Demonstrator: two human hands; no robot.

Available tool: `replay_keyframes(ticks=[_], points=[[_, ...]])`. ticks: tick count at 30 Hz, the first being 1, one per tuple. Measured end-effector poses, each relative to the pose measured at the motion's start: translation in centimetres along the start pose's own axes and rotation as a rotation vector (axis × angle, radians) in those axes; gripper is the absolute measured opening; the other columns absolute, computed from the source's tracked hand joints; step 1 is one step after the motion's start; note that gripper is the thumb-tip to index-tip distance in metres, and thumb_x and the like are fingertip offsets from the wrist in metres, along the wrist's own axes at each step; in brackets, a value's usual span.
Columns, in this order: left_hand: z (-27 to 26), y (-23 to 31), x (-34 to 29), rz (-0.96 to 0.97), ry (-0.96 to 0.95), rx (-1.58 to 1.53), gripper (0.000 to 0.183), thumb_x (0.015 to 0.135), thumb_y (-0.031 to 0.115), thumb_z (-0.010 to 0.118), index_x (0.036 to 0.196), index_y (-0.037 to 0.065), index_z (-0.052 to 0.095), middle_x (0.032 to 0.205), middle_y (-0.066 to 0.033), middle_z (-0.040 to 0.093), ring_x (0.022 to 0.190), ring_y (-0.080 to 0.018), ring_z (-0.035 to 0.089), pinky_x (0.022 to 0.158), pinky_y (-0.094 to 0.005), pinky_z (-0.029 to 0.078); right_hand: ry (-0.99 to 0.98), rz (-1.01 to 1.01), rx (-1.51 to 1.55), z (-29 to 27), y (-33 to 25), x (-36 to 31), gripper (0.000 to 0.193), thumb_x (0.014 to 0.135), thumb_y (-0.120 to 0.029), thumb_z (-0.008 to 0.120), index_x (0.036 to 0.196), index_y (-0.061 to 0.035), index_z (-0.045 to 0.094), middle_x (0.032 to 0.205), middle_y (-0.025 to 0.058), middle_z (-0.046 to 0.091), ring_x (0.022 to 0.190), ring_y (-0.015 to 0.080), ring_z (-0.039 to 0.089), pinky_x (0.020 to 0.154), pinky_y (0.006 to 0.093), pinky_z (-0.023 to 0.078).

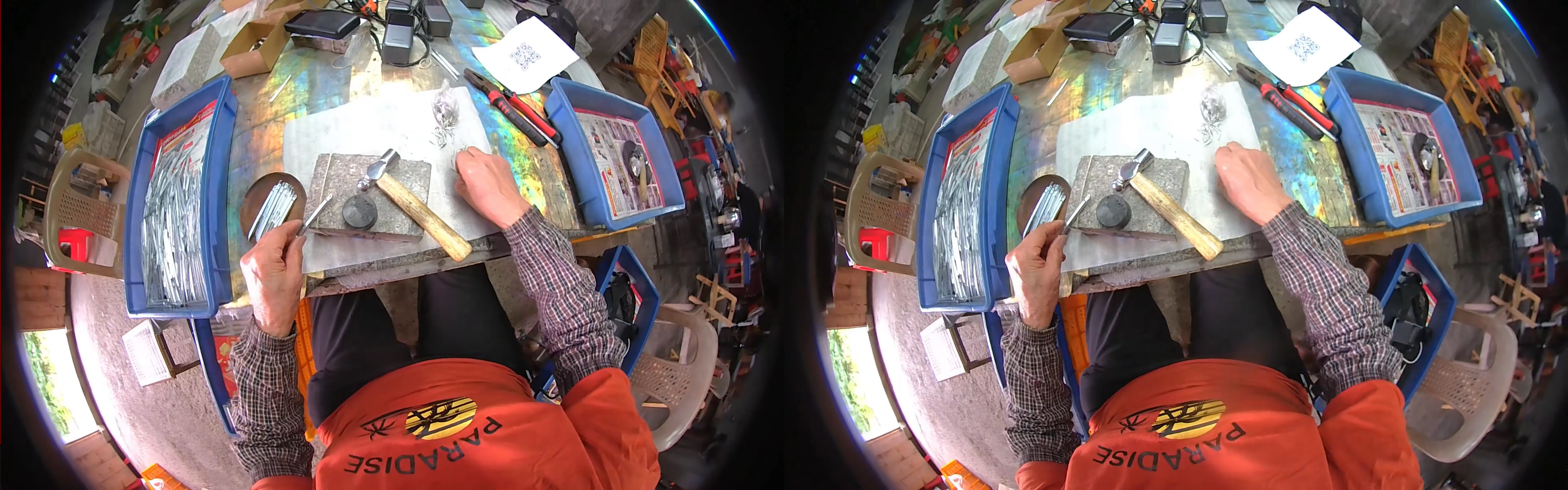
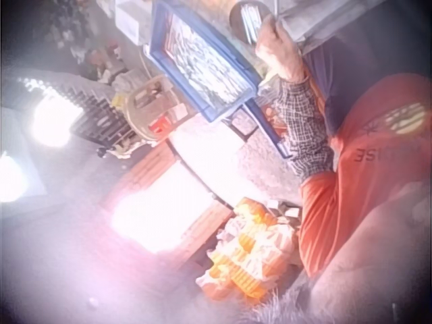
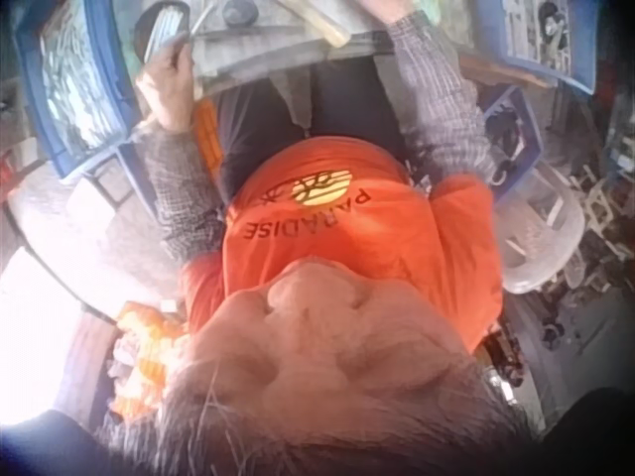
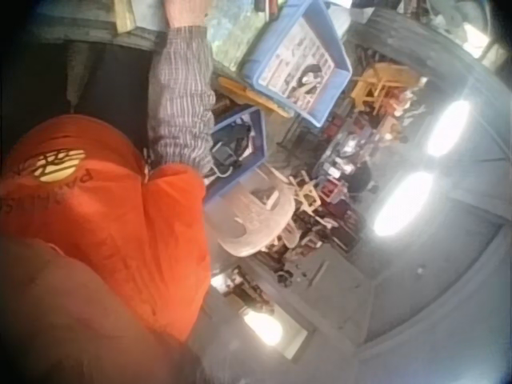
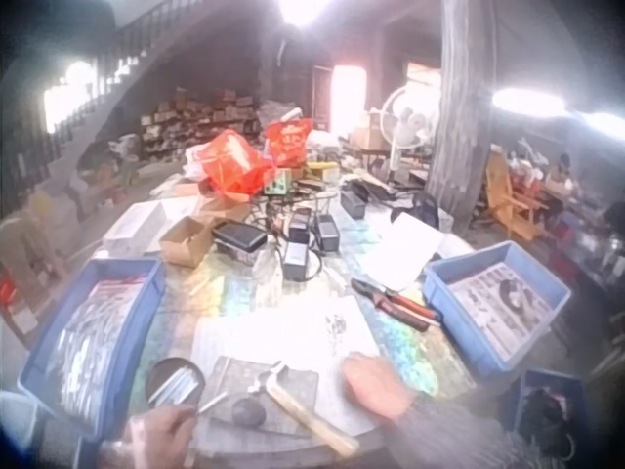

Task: The person straightens and shapes small metal rods and metal pieces by hammering them on a stone block.

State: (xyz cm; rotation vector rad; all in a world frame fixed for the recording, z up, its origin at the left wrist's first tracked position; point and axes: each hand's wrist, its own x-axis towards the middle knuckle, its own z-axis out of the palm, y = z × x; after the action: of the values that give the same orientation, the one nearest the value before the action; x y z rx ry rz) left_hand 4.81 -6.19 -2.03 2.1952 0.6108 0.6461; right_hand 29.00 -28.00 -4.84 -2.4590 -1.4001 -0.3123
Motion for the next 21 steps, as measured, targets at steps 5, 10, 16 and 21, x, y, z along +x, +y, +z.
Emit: replay_keyframes(ticks=[5,10,16,21], points=[[-0.4,0.3,0.2,0.178,0.009,0.203,0.011,0.078,-0.004,0.060,0.089,-0.003,0.063,0.078,-0.0194,0.064,0.069,-0.0313,0.064,0.063,-0.0315,0.049,0.104,0.053,0.132,-0.6,-0.3,-1.7,0.011,0.068,0.002,0.060,0.075,-0.0015,0.052,0.073,0.0147,0.055,0.066,0.0340,0.058,0.058,0.0407,0.046],[-0.6,1.0,0.2,-0.023,-0.010,-0.038,0.010,0.085,0.000,0.057,0.094,-0.004,0.060,0.076,-0.0123,0.065,0.064,-0.0169,0.062,0.059,-0.0256,0.047,0.186,0.244,0.522,-1.8,-1.4,-2.9,0.009,0.069,0.001,0.060,0.076,-0.0015,0.054,0.071,0.0144,0.058,0.067,0.0310,0.059,0.060,0.0377,0.047],[-0.7,2.0,0.0,-0.182,-0.140,-0.553,0.012,0.092,0.005,0.053,0.102,-0.003,0.053,0.084,-0.0118,0.066,0.068,-0.0112,0.063,0.058,-0.0211,0.049,0.200,0.397,0.829,-1.5,-1.4,-3.9,0.005,0.071,0.002,0.060,0.076,-0.0002,0.058,0.067,0.0095,0.061,0.061,0.0171,0.059,0.056,0.0287,0.046],[-0.2,2.9,-0.7,-0.268,-0.162,-0.790,0.013,0.093,0.006,0.054,0.103,-0.002,0.053,0.087,-0.0126,0.066,0.071,-0.0147,0.065,0.060,-0.0226,0.051,0.249,0.417,0.794,-1.1,-1.4,-4.1,0.006,0.071,0.003,0.060,0.076,0.0002,0.058,0.068,0.0067,0.061,0.062,0.0127,0.058,0.057,0.0268,0.046]])
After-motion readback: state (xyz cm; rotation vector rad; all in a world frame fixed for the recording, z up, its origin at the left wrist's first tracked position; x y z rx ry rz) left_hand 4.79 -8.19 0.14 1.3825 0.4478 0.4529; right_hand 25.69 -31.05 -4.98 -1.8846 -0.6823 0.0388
